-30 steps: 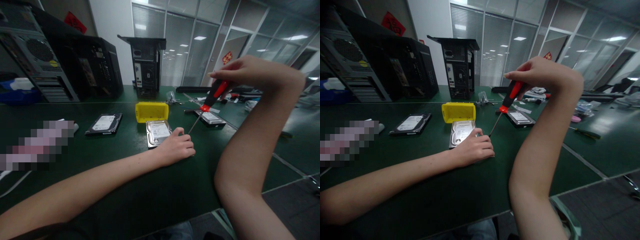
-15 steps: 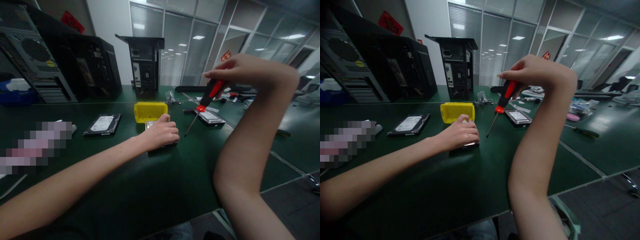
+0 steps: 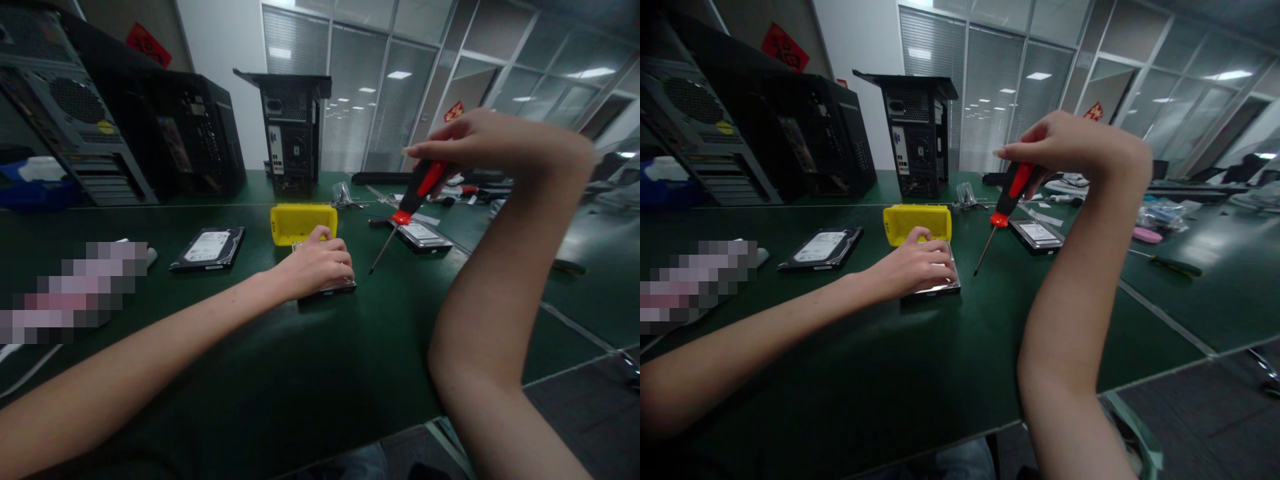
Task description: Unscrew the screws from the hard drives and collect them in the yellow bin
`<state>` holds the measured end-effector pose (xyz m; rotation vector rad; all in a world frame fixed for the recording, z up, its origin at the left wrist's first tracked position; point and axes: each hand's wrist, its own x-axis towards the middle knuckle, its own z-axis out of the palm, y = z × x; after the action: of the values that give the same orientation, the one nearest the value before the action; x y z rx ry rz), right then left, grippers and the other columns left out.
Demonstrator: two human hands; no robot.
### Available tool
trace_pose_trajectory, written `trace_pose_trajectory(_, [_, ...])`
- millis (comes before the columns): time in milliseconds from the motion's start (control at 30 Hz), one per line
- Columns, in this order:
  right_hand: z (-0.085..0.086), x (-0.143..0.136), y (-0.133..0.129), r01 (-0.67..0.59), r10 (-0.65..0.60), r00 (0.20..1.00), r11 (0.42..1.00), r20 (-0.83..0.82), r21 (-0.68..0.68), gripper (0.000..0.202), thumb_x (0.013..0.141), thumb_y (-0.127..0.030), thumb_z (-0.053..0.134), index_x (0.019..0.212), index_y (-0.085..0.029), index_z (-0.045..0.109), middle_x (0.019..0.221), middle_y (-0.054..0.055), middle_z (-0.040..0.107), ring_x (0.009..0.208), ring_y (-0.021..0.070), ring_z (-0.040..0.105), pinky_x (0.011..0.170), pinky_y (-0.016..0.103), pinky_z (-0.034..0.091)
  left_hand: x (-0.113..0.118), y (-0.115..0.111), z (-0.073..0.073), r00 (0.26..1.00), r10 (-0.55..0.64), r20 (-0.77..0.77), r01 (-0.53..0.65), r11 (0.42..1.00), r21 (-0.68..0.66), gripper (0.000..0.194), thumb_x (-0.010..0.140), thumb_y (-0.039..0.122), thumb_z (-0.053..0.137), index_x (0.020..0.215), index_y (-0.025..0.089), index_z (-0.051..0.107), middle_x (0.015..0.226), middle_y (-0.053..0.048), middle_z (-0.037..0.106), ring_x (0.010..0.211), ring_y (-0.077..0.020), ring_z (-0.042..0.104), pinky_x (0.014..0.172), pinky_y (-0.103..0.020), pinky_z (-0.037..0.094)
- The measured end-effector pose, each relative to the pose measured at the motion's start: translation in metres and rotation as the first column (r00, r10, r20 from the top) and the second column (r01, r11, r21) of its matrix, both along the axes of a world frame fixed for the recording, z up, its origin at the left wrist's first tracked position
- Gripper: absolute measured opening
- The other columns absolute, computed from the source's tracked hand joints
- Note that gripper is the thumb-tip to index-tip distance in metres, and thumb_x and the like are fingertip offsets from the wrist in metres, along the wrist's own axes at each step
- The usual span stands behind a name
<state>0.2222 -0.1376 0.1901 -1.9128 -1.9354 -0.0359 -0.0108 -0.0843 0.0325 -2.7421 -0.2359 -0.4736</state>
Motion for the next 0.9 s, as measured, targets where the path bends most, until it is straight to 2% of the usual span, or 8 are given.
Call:
trace_pose_trajectory(200, [0.000, 0.000, 0.001, -0.010, 0.010, 1.000, 1.000, 0.023, 0.008, 0.046, 0.081, -0.057, 0.056, 0.083, -0.014, 0.072, 0.070, 0.005, 0.067, 0.061, 0.0120, 0.058, 0.063, 0.031, 0.046, 0.007, -0.002, 0.000, 1.000, 0.000, 0.006, 0.000, 1.000, -0.009, 0.016, 0.092, 0.028, 0.054, 0.094, 0.025, 0.069, 0.097, -0.001, 0.069, 0.094, -0.0185, 0.053, 0.088, -0.039, 0.022])
trace_pose_trajectory(367, [-0.001, 0.001, 0.001, -0.003, 0.003, 0.999, 1.000, 0.034, 0.002, 0.046, 0.082, -0.057, 0.055, 0.087, -0.015, 0.072, 0.072, 0.006, 0.066, 0.063, 0.0127, 0.058, 0.067, 0.033, 0.046, 0.003, -0.001, 0.001, 0.999, -0.027, 0.021, 0.027, 0.999, -0.030, 0.016, 0.092, 0.029, 0.053, 0.095, 0.025, 0.068, 0.096, -0.001, 0.069, 0.095, -0.0185, 0.053, 0.088, -0.039, 0.022])
trace_pose_trajectory(533, [-0.001, 0.000, 0.001, -0.007, 0.007, 1.000, 1.000, 0.020, -0.011, 0.048, 0.080, -0.060, 0.054, 0.084, -0.015, 0.071, 0.070, 0.005, 0.065, 0.060, 0.0115, 0.057, 0.061, 0.030, 0.044, -0.004, -0.003, 0.004, 0.994, -0.098, -0.044, 0.095, 0.994, -0.057, 0.015, 0.092, 0.027, 0.053, 0.096, 0.027, 0.068, 0.100, 0.000, 0.067, 0.101, -0.0188, 0.052, 0.091, -0.040, 0.022])
trace_pose_trajectory(700, [-0.001, 0.000, 0.001, -0.018, 0.018, 1.000, 1.000, 0.010, -0.005, 0.047, 0.079, -0.059, 0.056, 0.085, -0.015, 0.072, 0.069, 0.005, 0.066, 0.060, 0.0116, 0.058, 0.061, 0.030, 0.046, 0.000, -0.005, -0.005, 0.986, -0.145, -0.081, 0.146, 0.989, 0.011, 0.020, 0.095, 0.024, 0.047, 0.096, 0.026, 0.067, 0.107, -0.002, 0.064, 0.107, -0.0194, 0.050, 0.094, -0.041, 0.021])
trace_pose_trajectory(900, [0.000, -0.001, 0.002, -0.014, 0.014, 0.999, 1.000, 0.042, 0.000, 0.049, 0.079, -0.061, 0.056, 0.085, -0.016, 0.073, 0.070, 0.005, 0.066, 0.062, 0.0125, 0.058, 0.067, 0.034, 0.047, 0.011, -0.007, -0.009, 0.984, -0.143, -0.107, 0.155, 0.982, 0.109, 0.015, 0.091, 0.017, 0.053, 0.091, 0.022, 0.068, 0.110, -0.004, 0.062, 0.110, -0.0205, 0.048, 0.094, -0.040, 0.023])
